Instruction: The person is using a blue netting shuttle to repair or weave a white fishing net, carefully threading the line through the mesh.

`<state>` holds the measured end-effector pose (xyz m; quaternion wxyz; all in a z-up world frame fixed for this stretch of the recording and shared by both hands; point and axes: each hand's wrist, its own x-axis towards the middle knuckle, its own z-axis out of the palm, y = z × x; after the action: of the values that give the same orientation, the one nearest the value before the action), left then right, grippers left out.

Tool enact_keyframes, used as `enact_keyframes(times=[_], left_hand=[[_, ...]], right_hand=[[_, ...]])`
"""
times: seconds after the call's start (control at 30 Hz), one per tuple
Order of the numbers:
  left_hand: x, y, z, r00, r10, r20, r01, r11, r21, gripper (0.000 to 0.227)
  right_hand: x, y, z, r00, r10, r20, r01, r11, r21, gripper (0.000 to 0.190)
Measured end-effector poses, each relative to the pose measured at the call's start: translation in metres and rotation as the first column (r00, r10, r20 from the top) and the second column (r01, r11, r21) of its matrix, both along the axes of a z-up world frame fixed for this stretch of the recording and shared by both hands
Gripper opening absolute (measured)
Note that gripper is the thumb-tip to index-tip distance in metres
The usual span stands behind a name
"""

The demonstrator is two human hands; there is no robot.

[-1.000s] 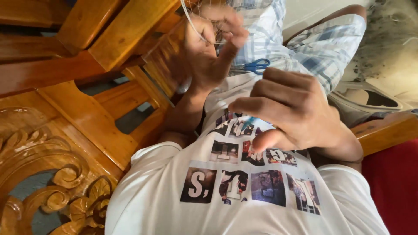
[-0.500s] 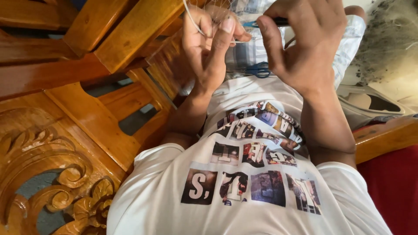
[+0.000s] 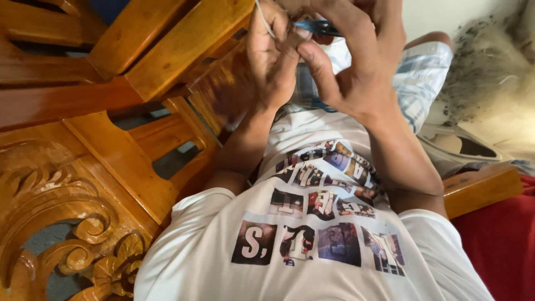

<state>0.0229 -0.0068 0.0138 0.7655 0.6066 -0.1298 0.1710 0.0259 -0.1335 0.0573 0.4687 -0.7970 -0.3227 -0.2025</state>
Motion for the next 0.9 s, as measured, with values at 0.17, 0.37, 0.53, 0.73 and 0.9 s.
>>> enact_keyframes(times=[0.17,0.37,0.53,0.73,0.9], left_hand=[[0.004,-0.010,-0.017,0.998,-0.018,-0.056,0.009,0.986,-0.165,0.012],[0.007,-0.002,-0.045,0.994,-0.103,-0.021,0.092,0.950,-0.298,0.043],[-0.001,0.008,-0.001,0.997,0.072,0.031,-0.073,0.996,0.044,0.010],[-0.006,0.011,-0.009,0.993,-0.118,-0.001,0.117,0.987,-0.114,0.024],[0.000,0.001,-0.018,0.997,-0.031,-0.075,0.021,0.991,-0.131,0.037]], right_hand=[[0.001,0.024,0.021,0.983,-0.070,-0.170,0.094,0.986,0.136,0.015],[0.017,0.049,0.010,0.946,0.059,0.319,-0.108,0.985,0.138,0.016],[-0.036,0.028,-0.011,0.937,0.222,0.270,-0.270,0.950,0.156,0.003],[-0.058,0.013,-0.029,0.889,0.420,-0.182,-0.342,0.874,0.345,0.013],[-0.055,0.017,-0.026,0.865,0.391,-0.316,-0.289,0.901,0.324,0.018]])
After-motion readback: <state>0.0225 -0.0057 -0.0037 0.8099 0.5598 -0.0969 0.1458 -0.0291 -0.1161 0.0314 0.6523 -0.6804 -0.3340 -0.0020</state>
